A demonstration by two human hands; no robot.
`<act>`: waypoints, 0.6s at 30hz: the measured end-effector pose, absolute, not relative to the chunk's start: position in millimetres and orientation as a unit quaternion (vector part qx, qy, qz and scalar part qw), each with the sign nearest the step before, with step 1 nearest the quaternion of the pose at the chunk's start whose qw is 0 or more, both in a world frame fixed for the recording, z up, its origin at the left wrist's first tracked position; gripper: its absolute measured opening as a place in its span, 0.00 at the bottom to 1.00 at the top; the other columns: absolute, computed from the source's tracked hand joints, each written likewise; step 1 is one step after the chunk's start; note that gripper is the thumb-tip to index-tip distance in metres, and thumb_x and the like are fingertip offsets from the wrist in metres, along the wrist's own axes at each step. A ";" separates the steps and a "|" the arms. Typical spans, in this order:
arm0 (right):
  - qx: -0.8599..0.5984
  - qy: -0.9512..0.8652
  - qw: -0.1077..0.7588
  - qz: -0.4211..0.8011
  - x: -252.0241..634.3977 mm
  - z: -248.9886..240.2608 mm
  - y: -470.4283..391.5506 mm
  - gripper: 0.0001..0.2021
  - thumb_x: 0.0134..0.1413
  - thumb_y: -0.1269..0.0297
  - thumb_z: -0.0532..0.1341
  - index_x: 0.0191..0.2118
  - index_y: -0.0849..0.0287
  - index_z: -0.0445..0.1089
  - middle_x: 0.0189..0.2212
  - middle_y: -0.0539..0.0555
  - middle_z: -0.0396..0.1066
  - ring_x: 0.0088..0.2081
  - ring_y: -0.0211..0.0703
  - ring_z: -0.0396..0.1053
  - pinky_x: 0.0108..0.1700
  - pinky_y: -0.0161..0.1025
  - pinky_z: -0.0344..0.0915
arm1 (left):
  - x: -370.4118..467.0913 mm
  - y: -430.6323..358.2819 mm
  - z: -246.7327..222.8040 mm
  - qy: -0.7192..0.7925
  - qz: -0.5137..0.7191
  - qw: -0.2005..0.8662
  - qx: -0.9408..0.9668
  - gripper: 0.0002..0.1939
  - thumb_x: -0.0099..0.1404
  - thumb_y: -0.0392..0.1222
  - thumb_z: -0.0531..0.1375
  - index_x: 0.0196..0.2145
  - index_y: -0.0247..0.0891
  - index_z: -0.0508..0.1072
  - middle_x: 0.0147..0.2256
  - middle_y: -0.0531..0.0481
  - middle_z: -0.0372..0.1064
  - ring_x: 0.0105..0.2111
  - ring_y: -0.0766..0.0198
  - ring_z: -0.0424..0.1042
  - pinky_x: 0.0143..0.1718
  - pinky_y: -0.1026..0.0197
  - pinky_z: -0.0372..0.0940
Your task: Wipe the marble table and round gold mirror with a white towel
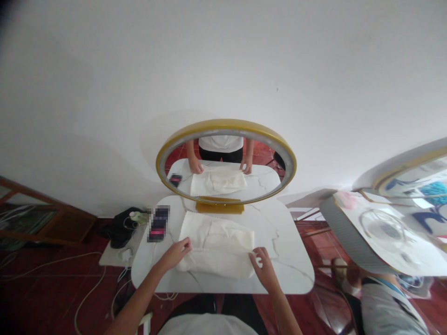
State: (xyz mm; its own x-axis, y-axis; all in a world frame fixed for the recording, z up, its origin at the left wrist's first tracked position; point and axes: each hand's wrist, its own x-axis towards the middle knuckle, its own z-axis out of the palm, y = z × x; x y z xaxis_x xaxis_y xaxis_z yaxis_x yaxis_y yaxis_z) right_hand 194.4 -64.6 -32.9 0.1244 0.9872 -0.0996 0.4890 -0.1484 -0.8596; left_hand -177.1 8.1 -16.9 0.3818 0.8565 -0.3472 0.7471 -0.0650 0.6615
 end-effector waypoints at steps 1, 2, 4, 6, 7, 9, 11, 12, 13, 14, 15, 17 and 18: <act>-0.667 -0.540 0.355 0.370 194.8 -32.2 -64.7 0.19 0.52 0.43 0.55 0.34 0.56 0.66 0.35 0.54 0.64 0.38 0.44 0.66 0.36 0.40 0.68 | -177.0 10.3 -14.5 0.545 0.079 0.417 0.723 0.06 0.65 0.42 0.50 0.34 0.41 0.64 0.30 0.57 0.65 0.33 0.67 0.65 0.38 0.66 0.57; -0.668 -0.525 0.366 0.379 195.0 -31.5 -64.3 0.20 0.52 0.43 0.55 0.34 0.56 0.65 0.34 0.53 0.65 0.37 0.44 0.67 0.35 0.39 0.68 | -176.2 12.9 -12.0 0.539 0.091 0.428 0.719 0.07 0.65 0.43 0.49 0.35 0.41 0.64 0.29 0.57 0.64 0.32 0.68 0.64 0.37 0.66 0.57; -0.669 -0.496 0.387 0.395 195.1 -30.5 -62.2 0.20 0.52 0.42 0.54 0.34 0.56 0.64 0.31 0.52 0.66 0.34 0.43 0.67 0.32 0.37 0.67 | -173.8 19.7 -7.4 0.527 0.109 0.448 0.714 0.09 0.65 0.45 0.48 0.36 0.40 0.64 0.29 0.57 0.64 0.31 0.68 0.64 0.35 0.66 0.58; -0.672 -0.468 0.403 0.409 194.6 -30.2 -58.5 0.20 0.53 0.42 0.53 0.35 0.56 0.62 0.27 0.50 0.65 0.29 0.40 0.67 0.27 0.35 0.65 | -171.8 27.9 -4.8 0.516 0.117 0.464 0.711 0.11 0.65 0.46 0.49 0.39 0.39 0.65 0.28 0.57 0.63 0.30 0.67 0.64 0.34 0.66 0.58; -0.673 -0.456 0.409 0.416 194.1 -30.4 -56.2 0.20 0.53 0.41 0.52 0.35 0.56 0.61 0.25 0.49 0.65 0.26 0.39 0.66 0.24 0.34 0.64 | -171.1 31.9 -4.6 0.512 0.116 0.469 0.711 0.11 0.64 0.45 0.50 0.41 0.39 0.65 0.28 0.57 0.64 0.30 0.67 0.64 0.34 0.66 0.58; -0.673 -0.439 0.415 0.428 192.0 -31.1 -51.1 0.21 0.53 0.41 0.52 0.37 0.55 0.59 0.24 0.48 0.65 0.23 0.38 0.64 0.20 0.33 0.61 | -170.2 37.9 -6.7 0.509 0.104 0.472 0.712 0.12 0.60 0.40 0.52 0.43 0.39 0.65 0.28 0.56 0.64 0.30 0.67 0.65 0.34 0.66 0.59; -0.671 -0.431 0.416 0.437 188.9 -31.7 -46.1 0.21 0.52 0.41 0.52 0.39 0.54 0.58 0.23 0.47 0.65 0.21 0.38 0.63 0.18 0.32 0.59 | -168.5 38.8 -11.4 0.516 0.081 0.462 0.716 0.13 0.55 0.34 0.54 0.40 0.38 0.67 0.29 0.55 0.64 0.30 0.67 0.65 0.34 0.66 0.59; -0.670 -0.430 0.417 0.438 187.1 -32.0 -43.9 0.21 0.52 0.41 0.52 0.39 0.54 0.58 0.23 0.47 0.65 0.21 0.37 0.62 0.18 0.32 0.58 | -166.9 36.9 -14.0 0.523 0.068 0.452 0.719 0.14 0.52 0.32 0.55 0.38 0.38 0.67 0.31 0.54 0.64 0.31 0.67 0.65 0.35 0.66 0.60; -0.670 -0.431 0.418 0.436 185.3 -32.2 -42.0 0.21 0.52 0.41 0.53 0.40 0.54 0.58 0.23 0.47 0.65 0.20 0.37 0.62 0.18 0.32 0.58 | -164.6 33.5 -16.7 0.532 0.057 0.438 0.722 0.15 0.49 0.30 0.55 0.37 0.39 0.68 0.33 0.53 0.64 0.34 0.66 0.65 0.37 0.65 0.60; -0.671 -0.431 0.420 0.433 183.5 -32.4 -40.4 0.21 0.52 0.41 0.53 0.40 0.54 0.58 0.23 0.47 0.65 0.20 0.36 0.61 0.18 0.31 0.57 | -161.8 28.8 -19.0 0.543 0.047 0.422 0.725 0.16 0.48 0.29 0.56 0.37 0.39 0.67 0.36 0.51 0.63 0.37 0.64 0.65 0.40 0.64 0.60; -0.673 -0.432 0.421 0.427 182.0 -32.7 -39.2 0.20 0.52 0.41 0.52 0.40 0.54 0.58 0.23 0.46 0.64 0.20 0.36 0.60 0.18 0.31 0.56 | -158.5 23.2 -21.1 0.555 0.038 0.405 0.726 0.18 0.46 0.29 0.57 0.37 0.39 0.67 0.39 0.49 0.62 0.40 0.62 0.64 0.43 0.62 0.59; -0.681 -0.435 0.422 0.412 179.8 -33.8 -37.8 0.20 0.53 0.41 0.52 0.40 0.53 0.58 0.23 0.46 0.63 0.20 0.35 0.58 0.18 0.31 0.55 | -152.0 10.9 -24.4 0.582 0.024 0.373 0.723 0.24 0.45 0.33 0.59 0.42 0.38 0.65 0.45 0.45 0.60 0.47 0.56 0.61 0.47 0.57 0.58; -0.686 -0.436 0.422 0.402 179.2 -34.6 -37.5 0.20 0.53 0.41 0.51 0.40 0.53 0.58 0.23 0.46 0.63 0.20 0.36 0.58 0.19 0.31 0.55 | -149.5 4.8 -25.9 0.594 0.019 0.359 0.720 0.28 0.44 0.35 0.61 0.46 0.38 0.63 0.47 0.43 0.58 0.49 0.53 0.60 0.47 0.55 0.57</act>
State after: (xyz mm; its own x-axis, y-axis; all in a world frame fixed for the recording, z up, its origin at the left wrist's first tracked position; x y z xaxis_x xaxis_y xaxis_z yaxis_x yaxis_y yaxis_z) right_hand 179.2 -37.5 -34.6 0.2969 0.9368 -0.1849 0.2584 -0.2652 -0.9289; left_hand -149.5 4.8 -25.9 0.2948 0.8682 -0.3992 0.8409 -0.0372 0.5399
